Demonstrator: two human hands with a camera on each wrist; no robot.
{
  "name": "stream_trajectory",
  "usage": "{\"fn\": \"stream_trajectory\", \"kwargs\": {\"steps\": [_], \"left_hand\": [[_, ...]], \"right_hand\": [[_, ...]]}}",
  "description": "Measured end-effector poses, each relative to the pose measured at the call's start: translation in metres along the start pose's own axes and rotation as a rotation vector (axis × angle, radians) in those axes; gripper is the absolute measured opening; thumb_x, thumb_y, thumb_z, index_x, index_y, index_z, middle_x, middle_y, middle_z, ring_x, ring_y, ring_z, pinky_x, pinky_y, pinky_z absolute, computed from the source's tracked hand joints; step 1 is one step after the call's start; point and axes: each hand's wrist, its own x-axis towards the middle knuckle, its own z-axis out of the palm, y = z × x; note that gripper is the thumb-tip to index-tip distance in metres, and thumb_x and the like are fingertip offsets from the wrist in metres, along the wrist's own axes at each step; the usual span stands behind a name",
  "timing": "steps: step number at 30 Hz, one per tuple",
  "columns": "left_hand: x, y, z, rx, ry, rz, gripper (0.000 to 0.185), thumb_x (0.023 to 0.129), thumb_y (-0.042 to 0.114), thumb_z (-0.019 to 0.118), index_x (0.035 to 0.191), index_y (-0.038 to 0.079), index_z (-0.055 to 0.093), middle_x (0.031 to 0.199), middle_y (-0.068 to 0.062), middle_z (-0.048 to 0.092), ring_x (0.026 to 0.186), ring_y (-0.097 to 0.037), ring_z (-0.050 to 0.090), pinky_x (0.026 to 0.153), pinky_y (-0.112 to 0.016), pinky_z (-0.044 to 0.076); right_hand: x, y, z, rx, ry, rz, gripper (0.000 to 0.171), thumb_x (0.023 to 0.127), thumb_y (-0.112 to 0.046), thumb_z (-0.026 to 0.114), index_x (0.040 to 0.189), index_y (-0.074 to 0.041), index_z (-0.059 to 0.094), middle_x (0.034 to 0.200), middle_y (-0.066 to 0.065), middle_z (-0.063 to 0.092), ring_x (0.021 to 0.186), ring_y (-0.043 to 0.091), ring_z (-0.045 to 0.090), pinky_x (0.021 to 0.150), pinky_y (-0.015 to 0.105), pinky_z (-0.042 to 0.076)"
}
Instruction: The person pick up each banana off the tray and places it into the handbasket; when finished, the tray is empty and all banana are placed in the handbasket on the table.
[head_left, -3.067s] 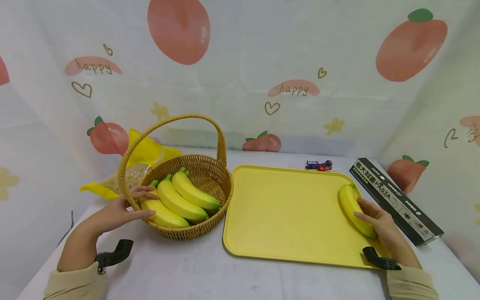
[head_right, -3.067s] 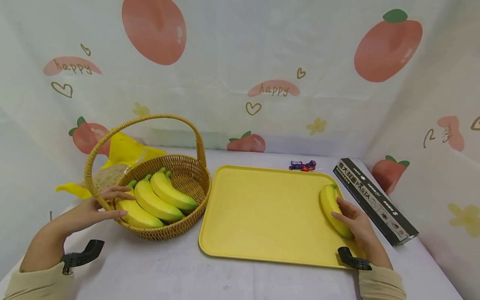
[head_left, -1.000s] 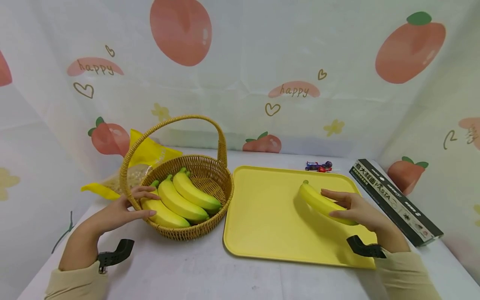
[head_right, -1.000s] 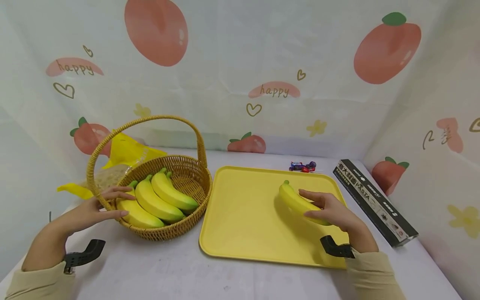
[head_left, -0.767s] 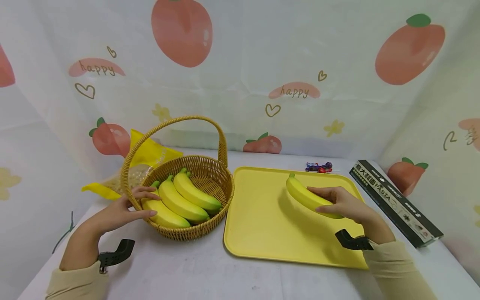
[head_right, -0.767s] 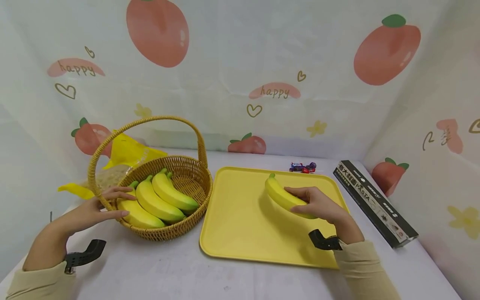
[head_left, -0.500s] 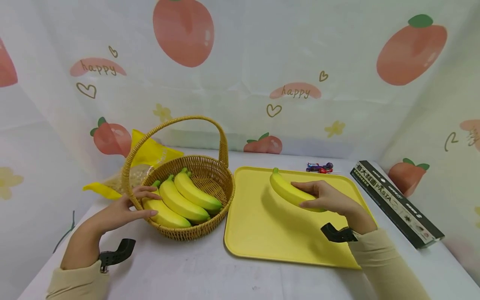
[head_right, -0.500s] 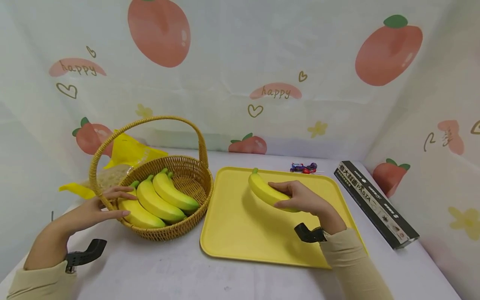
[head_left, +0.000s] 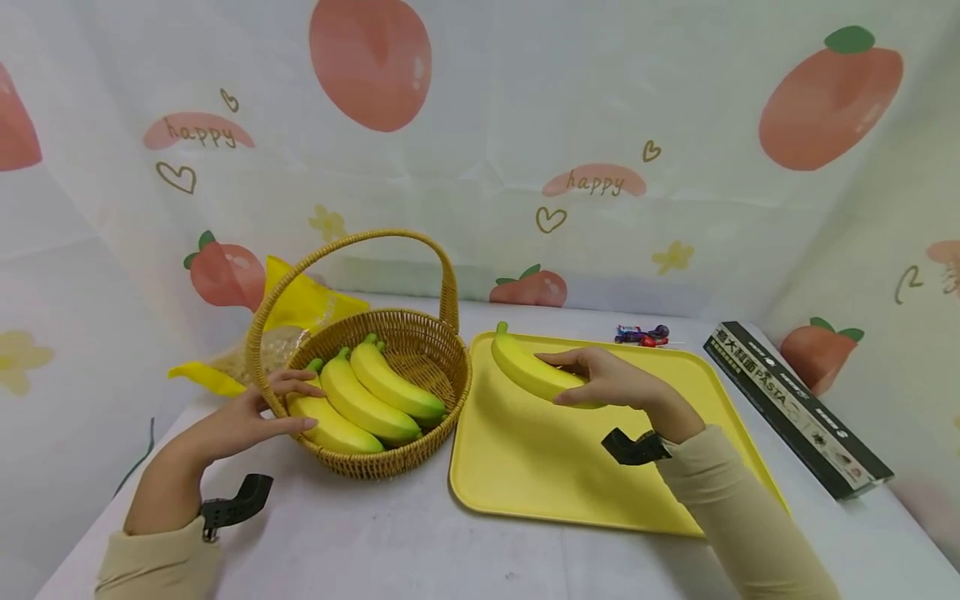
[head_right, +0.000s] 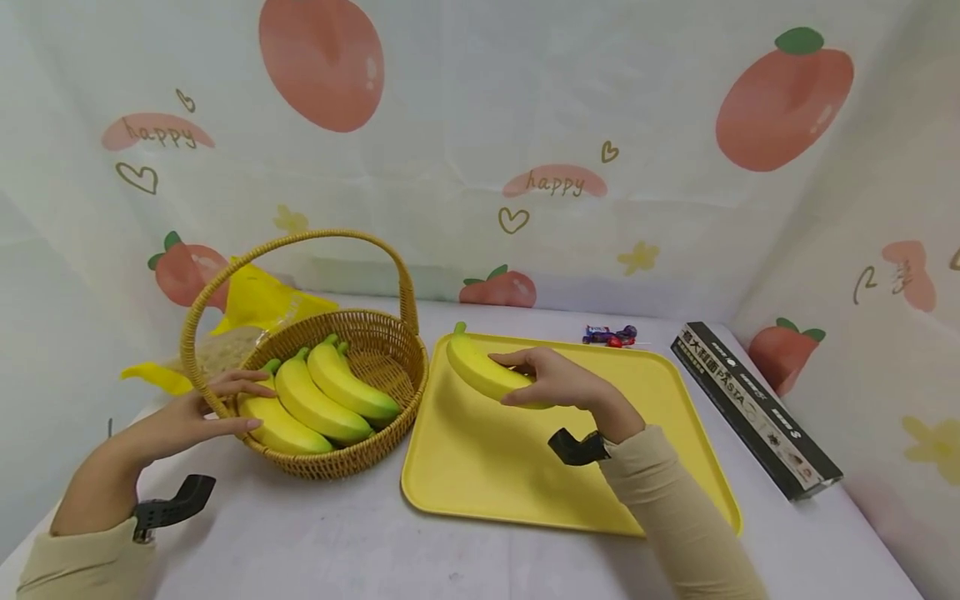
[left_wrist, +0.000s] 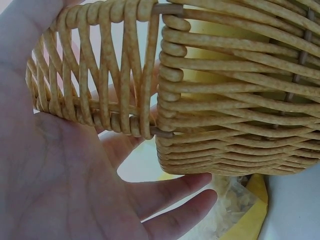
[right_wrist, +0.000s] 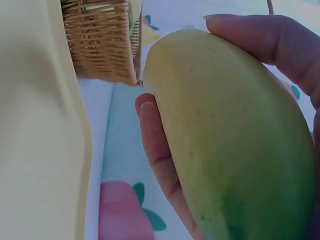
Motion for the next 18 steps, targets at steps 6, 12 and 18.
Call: {"fn": "stream_trajectory", "kwargs": {"steps": [6,12,18], "left_hand": [[-0.001,0.001,-0.001,-0.003,0.002,0.001,0.036,0.087,0.03,0.065,0.12,0.016,0.059,0.142,-0.016,0.035,0.129,-0.044,0.03,0.087,-0.059,0.04],[0.001,0.002,0.001,-0.009,0.0,-0.016,0.038,0.086,0.033,0.065,0.12,0.017,0.058,0.141,-0.014,0.035,0.129,-0.043,0.03,0.09,-0.061,0.038],[0.001,0.002,0.0,-0.008,-0.004,-0.024,0.038,0.087,0.032,0.065,0.12,0.017,0.058,0.142,-0.014,0.034,0.129,-0.043,0.03,0.089,-0.061,0.038]], "right_hand": [[0.02,-0.011,0.006,-0.017,-0.018,0.016,0.06,0.085,-0.014,0.066,0.138,-0.002,0.041,0.133,0.017,0.052,0.084,0.01,0.054,0.072,0.021,0.045],[0.04,-0.023,0.014,-0.056,-0.035,0.008,0.06,0.084,-0.013,0.064,0.139,-0.006,0.042,0.107,0.009,0.062,0.078,0.014,0.05,0.068,0.024,0.043],[0.06,-0.033,0.021,-0.085,-0.077,-0.04,0.06,0.086,-0.015,0.065,0.14,-0.009,0.04,0.086,0.004,0.057,0.071,0.013,0.047,0.066,0.024,0.041]]}}
